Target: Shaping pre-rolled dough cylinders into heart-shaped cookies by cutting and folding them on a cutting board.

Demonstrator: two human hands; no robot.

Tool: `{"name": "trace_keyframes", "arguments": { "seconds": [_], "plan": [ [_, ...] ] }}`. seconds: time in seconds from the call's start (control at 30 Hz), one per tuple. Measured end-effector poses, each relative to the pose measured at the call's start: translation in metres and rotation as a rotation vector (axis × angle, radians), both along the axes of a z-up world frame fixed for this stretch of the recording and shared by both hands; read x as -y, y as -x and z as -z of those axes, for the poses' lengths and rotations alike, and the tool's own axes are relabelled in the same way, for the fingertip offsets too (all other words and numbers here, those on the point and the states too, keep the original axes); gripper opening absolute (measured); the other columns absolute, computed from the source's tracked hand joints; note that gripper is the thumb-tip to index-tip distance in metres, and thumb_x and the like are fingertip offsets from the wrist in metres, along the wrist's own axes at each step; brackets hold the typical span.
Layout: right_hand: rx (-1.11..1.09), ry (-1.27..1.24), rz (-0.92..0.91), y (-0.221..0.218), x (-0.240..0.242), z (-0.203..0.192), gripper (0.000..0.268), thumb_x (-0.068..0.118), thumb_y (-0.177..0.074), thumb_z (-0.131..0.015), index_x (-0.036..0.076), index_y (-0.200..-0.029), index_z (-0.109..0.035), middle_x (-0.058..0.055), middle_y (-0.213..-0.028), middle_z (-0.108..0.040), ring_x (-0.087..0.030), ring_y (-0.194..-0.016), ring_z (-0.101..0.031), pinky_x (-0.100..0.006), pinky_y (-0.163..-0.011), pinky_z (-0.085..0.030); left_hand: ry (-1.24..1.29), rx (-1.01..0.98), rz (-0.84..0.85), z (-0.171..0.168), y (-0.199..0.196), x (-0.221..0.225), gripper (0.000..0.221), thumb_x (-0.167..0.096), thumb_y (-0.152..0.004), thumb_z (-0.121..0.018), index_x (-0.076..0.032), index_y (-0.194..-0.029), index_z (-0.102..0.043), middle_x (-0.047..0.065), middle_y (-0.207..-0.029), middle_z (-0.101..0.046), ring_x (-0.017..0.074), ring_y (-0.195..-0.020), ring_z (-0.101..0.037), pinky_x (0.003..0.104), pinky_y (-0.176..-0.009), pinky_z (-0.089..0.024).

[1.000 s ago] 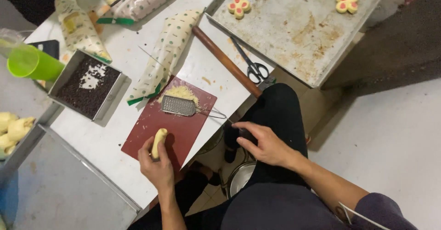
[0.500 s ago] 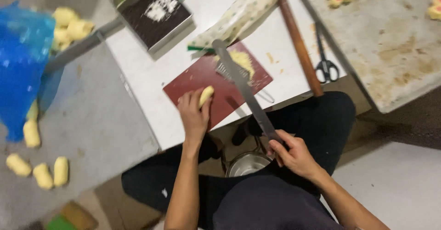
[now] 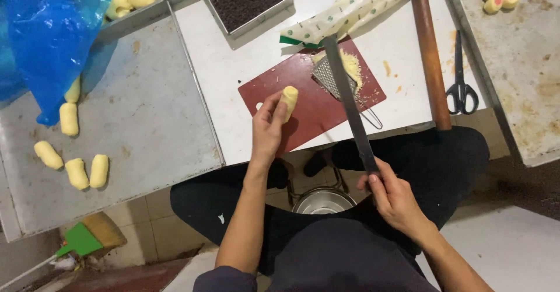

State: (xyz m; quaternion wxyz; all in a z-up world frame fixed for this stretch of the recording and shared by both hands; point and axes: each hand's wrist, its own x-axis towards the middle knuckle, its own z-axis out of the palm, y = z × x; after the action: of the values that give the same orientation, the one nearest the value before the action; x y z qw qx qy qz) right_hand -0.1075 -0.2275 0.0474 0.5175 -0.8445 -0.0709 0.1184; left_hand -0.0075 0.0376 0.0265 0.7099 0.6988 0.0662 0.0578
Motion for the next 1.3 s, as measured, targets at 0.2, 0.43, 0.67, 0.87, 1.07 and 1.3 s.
{"name": "trace_keyframes", "arguments": {
  "seconds": [0.2,0.43,0.67,0.87,1.07,1.3],
  "plan": [
    [0.005,0.455,-0.213,0.019,0.024,0.002,0.068,0.013,-0.093,-0.048,0.021,-0.153,-0.017,-0.004,-0.056,-0.046,-0.019,-0.043,-0.039,-0.032,-0.045,-0.036,-0.902,0.277,-0.092,0.029,0.002,0.006,0.031,-0.024,-0.09,-0.067,-0.011,-0.117,-0.059,0.009,-0.104,-0.053,0.0259,-0.09,-0.049,0.037,-0.077,-0.042],
    [0.036,0.67,-0.335,0.034,0.034,0.002,0.072,0.011,-0.091,-0.047,0.024,-0.153,-0.014,0.001,-0.068,-0.052,-0.017,-0.049,-0.045,-0.033,-0.045,-0.043,-0.756,0.234,-0.141,0.023,0.01,0.004,0.035,-0.035,-0.092,-0.061,-0.008,-0.115,-0.06,0.008,-0.106,-0.057,0.0245,-0.097,-0.052,0.036,-0.082,-0.04],
    [0.061,0.696,-0.376,0.031,0.024,-0.003,0.075,0.006,-0.09,-0.046,0.023,-0.153,-0.011,0.002,-0.07,-0.052,-0.015,-0.05,-0.042,-0.031,-0.043,-0.041,-0.705,0.247,-0.168,0.025,0.012,0.008,0.02,-0.023,-0.093,-0.062,-0.008,-0.104,-0.062,0.007,-0.099,-0.057,0.0235,-0.091,-0.051,0.035,-0.079,-0.041],
    [0.045,0.691,-0.393,0.031,0.02,-0.001,0.076,0.006,-0.089,-0.046,0.023,-0.154,-0.01,0.001,-0.071,-0.051,-0.016,-0.051,-0.043,-0.033,-0.044,-0.042,-0.709,0.249,-0.172,0.027,0.011,0.007,0.019,-0.023,-0.092,-0.062,-0.009,-0.104,-0.061,0.006,-0.1,-0.057,0.0228,-0.092,-0.051,0.034,-0.08,-0.04],
    [0.058,0.694,-0.378,0.032,0.016,-0.004,0.074,0.006,-0.09,-0.045,0.023,-0.154,-0.011,0.0,-0.066,-0.048,-0.016,-0.049,-0.04,-0.034,-0.044,-0.041,-0.703,0.271,-0.173,0.026,0.011,0.008,0.018,-0.023,-0.093,-0.063,-0.009,-0.103,-0.061,0.005,-0.099,-0.058,0.0219,-0.092,-0.053,0.035,-0.081,-0.04],
    [-0.019,0.723,-0.391,0.029,0.014,-0.002,0.075,0.007,-0.09,-0.044,0.025,-0.154,-0.009,0.001,-0.069,-0.048,-0.017,-0.051,-0.044,-0.034,-0.046,-0.044,-0.71,0.293,-0.188,0.028,0.01,0.007,0.018,-0.022,-0.092,-0.064,-0.008,-0.103,-0.061,0.006,-0.1,-0.058,0.0225,-0.091,-0.053,0.034,-0.079,-0.041]
  ]
}}
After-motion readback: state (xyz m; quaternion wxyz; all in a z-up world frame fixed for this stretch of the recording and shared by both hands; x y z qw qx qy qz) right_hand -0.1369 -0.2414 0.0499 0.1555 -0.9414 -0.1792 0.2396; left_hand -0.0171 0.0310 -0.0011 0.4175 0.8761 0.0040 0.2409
